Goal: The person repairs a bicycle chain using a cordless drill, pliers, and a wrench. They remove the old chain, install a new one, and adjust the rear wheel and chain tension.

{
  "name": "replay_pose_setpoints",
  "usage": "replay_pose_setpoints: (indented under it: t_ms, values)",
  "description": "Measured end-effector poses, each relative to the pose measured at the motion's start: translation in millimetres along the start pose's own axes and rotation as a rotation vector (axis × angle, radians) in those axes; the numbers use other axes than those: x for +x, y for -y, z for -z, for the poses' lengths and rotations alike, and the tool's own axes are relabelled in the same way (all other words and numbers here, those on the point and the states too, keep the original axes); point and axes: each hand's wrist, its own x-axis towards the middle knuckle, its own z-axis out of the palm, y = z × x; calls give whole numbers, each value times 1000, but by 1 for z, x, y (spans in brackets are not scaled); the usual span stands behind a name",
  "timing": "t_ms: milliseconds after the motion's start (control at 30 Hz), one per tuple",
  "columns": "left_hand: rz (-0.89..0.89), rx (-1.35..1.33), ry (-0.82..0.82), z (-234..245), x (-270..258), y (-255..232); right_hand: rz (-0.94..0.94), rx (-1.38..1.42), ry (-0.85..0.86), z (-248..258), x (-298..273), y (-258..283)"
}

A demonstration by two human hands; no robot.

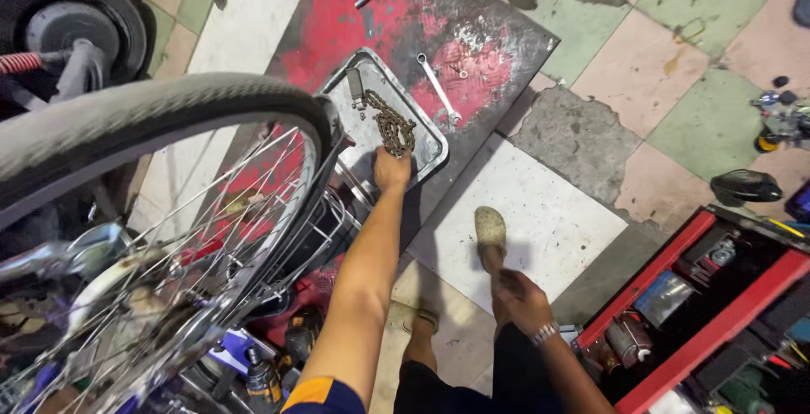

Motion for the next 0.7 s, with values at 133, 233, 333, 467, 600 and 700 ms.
replay_pose_setpoints:
  t_ms: [133, 233, 333, 467, 600, 700]
  values:
    - [26, 146, -76, -13, 15, -29, -100, -205, 49, 34, 0, -55]
    - [118, 196, -55, -20, 20, -37, -270, -207, 52, 52, -2, -60]
    - [104, 158, -38, -30, 32, -22, -264, -261, 62, 65, 4, -46]
    - [114, 6, -76, -51, 63, 11, -245, -348, 106, 71, 22, -20]
    - [159, -244, -49, -48, 72, 28, -198, -264, 87, 63, 34, 3]
    - [215, -544, 151, -23, 75, 33, -149, -204, 93, 56, 35, 10]
